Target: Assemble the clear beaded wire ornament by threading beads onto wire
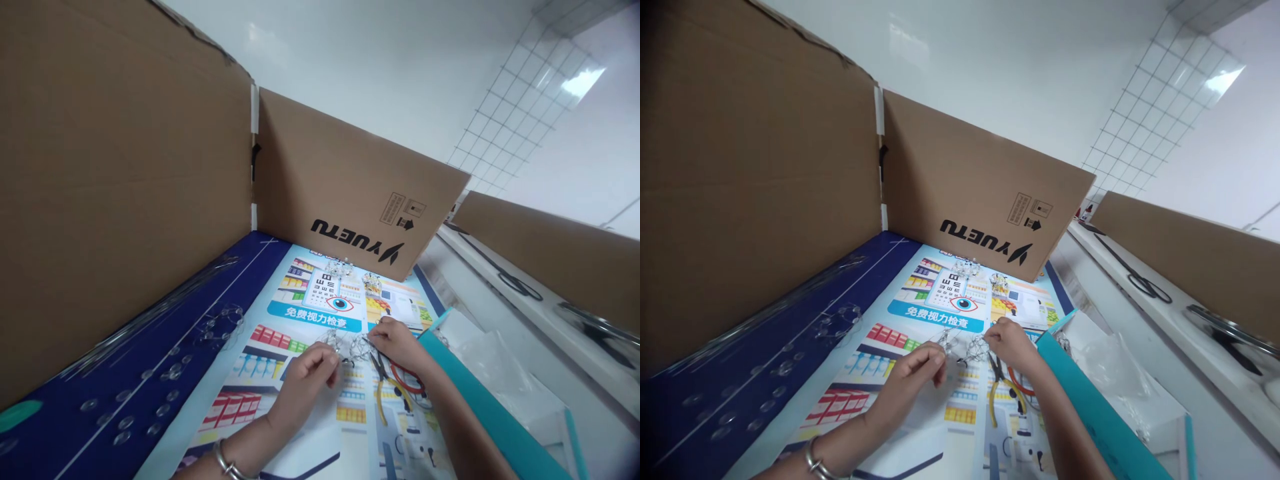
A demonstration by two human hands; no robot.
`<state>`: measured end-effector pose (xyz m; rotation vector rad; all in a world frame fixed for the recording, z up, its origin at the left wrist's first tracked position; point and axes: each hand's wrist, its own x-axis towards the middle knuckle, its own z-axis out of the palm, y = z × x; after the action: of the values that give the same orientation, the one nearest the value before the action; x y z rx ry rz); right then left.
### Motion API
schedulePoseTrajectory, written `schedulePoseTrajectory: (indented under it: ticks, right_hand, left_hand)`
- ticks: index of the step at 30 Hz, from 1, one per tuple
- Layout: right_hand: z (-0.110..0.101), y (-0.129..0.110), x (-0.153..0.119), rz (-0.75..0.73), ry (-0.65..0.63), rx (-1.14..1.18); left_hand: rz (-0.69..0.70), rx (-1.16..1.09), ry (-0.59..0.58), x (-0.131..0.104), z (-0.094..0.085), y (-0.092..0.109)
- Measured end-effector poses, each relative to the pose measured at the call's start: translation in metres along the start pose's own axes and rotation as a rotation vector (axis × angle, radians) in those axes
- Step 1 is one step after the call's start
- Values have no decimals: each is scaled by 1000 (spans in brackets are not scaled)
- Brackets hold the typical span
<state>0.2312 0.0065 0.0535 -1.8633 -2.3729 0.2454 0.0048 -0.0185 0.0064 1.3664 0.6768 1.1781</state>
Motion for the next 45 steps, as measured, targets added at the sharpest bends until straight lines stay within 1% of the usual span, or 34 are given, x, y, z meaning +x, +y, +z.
schedulePoseTrajectory:
  ticks: [4, 8, 12, 19, 26, 32, 35, 37, 41, 45]
  right_hand:
    - [-8, -9, 7, -39, -113, -87]
    - [-10, -20, 13, -51, -208, -215]
    - [-8, -27, 18, 15, -241, -376]
    - [7, -33, 28, 104, -303, -579]
    - [11, -30, 33, 146, -357, -626]
    - [7, -18, 38, 145, -386, -531]
    - [1, -10, 38, 135, -363, -439]
    - [-3, -6, 37, 124, -316, -370]
    - [-9, 2, 30, 125, -157, -237]
    - [-6, 11, 13, 172, 7, -126]
  left_hand:
    - [4, 31, -1, -1, 2, 0]
    - [1, 31, -1, -3, 5, 0]
    - [-3, 23, -7, -5, 7, -1]
    - [-24, -10, -24, -8, 9, 1]
    - [-9, 27, -25, -9, 10, 2]
    - [18, 38, -24, -9, 11, 2]
    - [17, 50, -25, -10, 11, 4]
    - [17, 57, -28, -10, 11, 5]
    - [10, 63, -36, -10, 10, 5]
    - [2, 47, -42, -8, 11, 4]
